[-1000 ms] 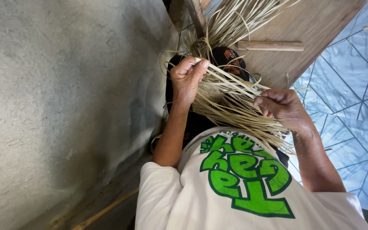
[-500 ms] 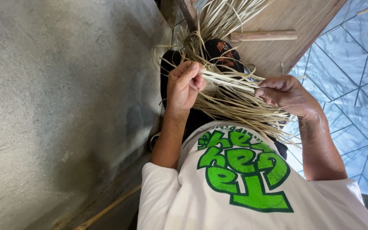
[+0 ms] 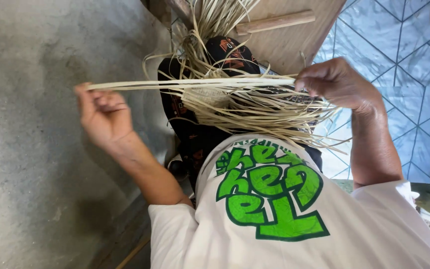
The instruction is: Weaving thin bamboo strips to create a base for a handcrafted item.
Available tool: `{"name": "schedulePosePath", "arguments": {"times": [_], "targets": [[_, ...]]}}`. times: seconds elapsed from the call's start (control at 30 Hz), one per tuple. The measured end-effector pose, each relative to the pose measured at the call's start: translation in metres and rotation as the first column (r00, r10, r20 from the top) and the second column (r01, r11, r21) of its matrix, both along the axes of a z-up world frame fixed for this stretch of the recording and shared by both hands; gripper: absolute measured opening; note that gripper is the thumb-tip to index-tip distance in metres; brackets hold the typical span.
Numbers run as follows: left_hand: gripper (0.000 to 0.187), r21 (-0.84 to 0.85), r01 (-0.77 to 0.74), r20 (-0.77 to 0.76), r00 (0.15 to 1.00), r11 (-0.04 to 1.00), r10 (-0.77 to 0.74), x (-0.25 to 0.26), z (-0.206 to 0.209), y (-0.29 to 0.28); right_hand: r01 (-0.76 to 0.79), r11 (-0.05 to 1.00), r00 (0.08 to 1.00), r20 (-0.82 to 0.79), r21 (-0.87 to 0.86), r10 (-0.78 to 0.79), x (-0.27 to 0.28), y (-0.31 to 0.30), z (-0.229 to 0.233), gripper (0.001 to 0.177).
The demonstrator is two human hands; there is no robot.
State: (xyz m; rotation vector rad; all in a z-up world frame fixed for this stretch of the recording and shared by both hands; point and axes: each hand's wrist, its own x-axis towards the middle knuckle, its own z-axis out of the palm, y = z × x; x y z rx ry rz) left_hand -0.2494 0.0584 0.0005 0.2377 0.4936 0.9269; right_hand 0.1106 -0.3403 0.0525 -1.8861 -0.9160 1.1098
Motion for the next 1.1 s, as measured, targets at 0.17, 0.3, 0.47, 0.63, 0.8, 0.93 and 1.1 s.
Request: {"name": "schedulePosePath", "arguments": {"times": [0.17,0.3,0.47,0.63,0.8,0.93,1.1], "targets": [[0.035,0.305,-0.213,-0.266,0.917,0.928,0.298,0.037,0.034,-0.038,0.001,0.996,0.727,0.684,0.091,-0.063,-0.002,0.013,0.004,0.026],[0.011,0.934,0.313,-0.344,0.665,0.170,0.663,0.107,0.070,-0.143,-0.256,0.961,0.292,0.956,0.108,-0.029,-0.048,0.067,-0.011,0.019],[0.023,0.714,0.631,-0.366,0.706,-0.304,0.606,0.119,0.054,-0.157,-0.392,0.902,0.628,0.769,0.180,0.120,-0.091,0.104,0.035,0.015],[0.016,0.677,0.664,-0.445,0.712,-0.316,0.543,0.103,0.045,-0.137,-0.408,0.873,0.750,0.644,0.266,0.155,-0.084,0.118,0.031,0.014],[0.017,0.563,0.793,-0.538,0.566,-0.232,0.625,0.068,0.057,-0.110,-0.357,0.861,0.910,0.343,0.362,0.233,-0.051,0.107,0.017,0.017],[0.017,0.490,0.838,-0.541,0.509,-0.241,0.670,0.036,0.059,-0.083,-0.345,0.874,0.926,0.274,0.343,0.259,-0.019,0.089,0.001,0.018],[0.017,0.316,0.942,-0.473,0.258,-0.112,0.843,0.004,0.051,-0.057,-0.204,0.940,0.969,0.195,0.275,0.153,0.014,0.063,-0.002,0.016]]}}
